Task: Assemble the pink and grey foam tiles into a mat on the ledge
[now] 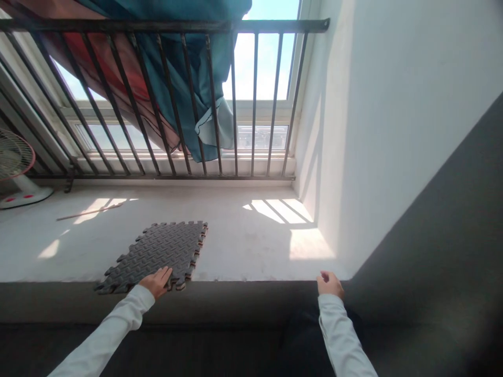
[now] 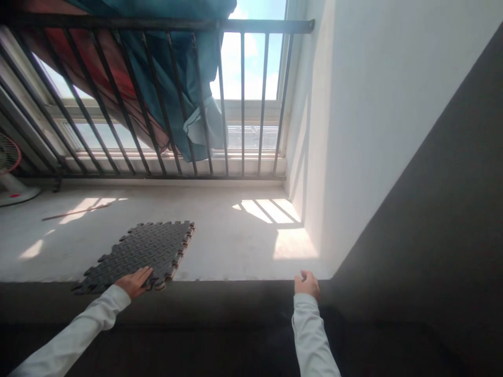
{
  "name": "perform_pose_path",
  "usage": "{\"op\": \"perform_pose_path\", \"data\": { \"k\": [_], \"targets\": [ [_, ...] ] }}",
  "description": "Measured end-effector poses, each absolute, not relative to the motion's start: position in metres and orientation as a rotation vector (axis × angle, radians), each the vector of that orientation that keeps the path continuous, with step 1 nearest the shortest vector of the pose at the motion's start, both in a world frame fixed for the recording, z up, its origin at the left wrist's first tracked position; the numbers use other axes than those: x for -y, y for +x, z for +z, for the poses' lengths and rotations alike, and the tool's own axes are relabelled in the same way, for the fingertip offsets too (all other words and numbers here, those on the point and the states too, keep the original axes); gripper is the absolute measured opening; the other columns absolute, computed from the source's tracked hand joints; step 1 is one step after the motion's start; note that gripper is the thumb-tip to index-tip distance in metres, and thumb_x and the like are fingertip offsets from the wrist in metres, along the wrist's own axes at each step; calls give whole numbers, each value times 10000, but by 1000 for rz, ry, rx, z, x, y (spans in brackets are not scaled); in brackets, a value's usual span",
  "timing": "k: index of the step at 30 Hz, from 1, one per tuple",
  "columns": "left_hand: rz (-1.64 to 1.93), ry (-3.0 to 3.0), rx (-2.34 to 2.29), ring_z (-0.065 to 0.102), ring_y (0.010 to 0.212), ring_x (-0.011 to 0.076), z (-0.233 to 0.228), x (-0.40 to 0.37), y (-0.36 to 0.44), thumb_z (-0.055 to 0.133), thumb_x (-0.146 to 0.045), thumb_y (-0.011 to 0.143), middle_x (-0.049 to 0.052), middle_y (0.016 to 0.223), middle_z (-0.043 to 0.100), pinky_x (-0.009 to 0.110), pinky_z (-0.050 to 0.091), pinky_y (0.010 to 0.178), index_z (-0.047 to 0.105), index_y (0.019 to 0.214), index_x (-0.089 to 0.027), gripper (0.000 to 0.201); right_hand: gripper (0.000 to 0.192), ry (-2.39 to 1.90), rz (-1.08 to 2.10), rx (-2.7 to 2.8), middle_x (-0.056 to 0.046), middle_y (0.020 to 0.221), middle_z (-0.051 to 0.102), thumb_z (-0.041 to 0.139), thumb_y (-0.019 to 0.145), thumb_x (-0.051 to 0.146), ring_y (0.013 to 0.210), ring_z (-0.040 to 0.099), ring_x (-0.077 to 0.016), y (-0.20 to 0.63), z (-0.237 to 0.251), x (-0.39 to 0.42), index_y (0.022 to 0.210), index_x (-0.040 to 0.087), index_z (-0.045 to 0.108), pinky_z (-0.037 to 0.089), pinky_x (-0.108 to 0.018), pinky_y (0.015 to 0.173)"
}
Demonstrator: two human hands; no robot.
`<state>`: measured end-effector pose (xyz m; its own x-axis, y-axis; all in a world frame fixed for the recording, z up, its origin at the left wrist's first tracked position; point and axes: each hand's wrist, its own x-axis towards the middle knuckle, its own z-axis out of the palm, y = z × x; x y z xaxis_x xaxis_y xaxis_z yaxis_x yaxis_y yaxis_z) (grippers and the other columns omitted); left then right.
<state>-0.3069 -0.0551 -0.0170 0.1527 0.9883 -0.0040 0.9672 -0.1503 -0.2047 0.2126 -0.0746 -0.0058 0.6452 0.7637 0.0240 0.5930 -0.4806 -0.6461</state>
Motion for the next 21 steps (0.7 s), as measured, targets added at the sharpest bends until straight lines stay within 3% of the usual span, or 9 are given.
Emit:
{"op": "perform_pose_path", "data": {
  "k": [4,7,12,16,18,21],
  "targets": [
    [-114,-2175,1961,559,1000,234,4,46,-299,249,-244,772,49,1105,612,343,440,851,594,1049,-212,444,246,-2201,381,1022,-91,935,599,399,674,235,833,558,-188,213,-6,76,854,174,555,423,-288,802],
    [-382,-2030,2011,569,968,266,35,28,-269,202,-357,822,69,1130,594,377,458,800,564,1097,-202,480,229,-2162,416,1007,-84,922,604,405,656,211,823,562,-180,212,-5,75,822,178,560,418,-286,820],
    [-569,-2152,1930,494,1086,274,63,7,-144,214,-376,848,89,1230,515,385,437,858,397,1269,-186,497,204,-2035,491,945,-79,899,616,415,653,256,827,574,-174,205,-4,74,786,180,551,423,-265,824],
    [-329,-2647,1724,395,1187,240,34,13,-10,251,-333,836,90,1306,431,379,384,946,315,1317,-205,502,434,-1900,605,825,-77,848,631,241,768,511,742,610,-166,194,-10,71,869,183,506,481,-275,657],
    [-23,-2915,1650,356,1214,257,11,22,38,410,-362,761,86,1342,381,425,357,966,322,1310,-244,568,551,-1853,732,724,-72,832,633,164,765,603,711,621,-167,192,-16,71,1013,195,438,483,-283,590],
    [386,-3086,1646,239,1270,284,-20,36,56,551,-402,640,60,1408,248,559,225,994,200,1339,-314,787,515,-1953,832,774,-39,774,627,293,739,581,714,621,-191,198,-29,72,1096,218,372,484,-315,578]
  ]
}}
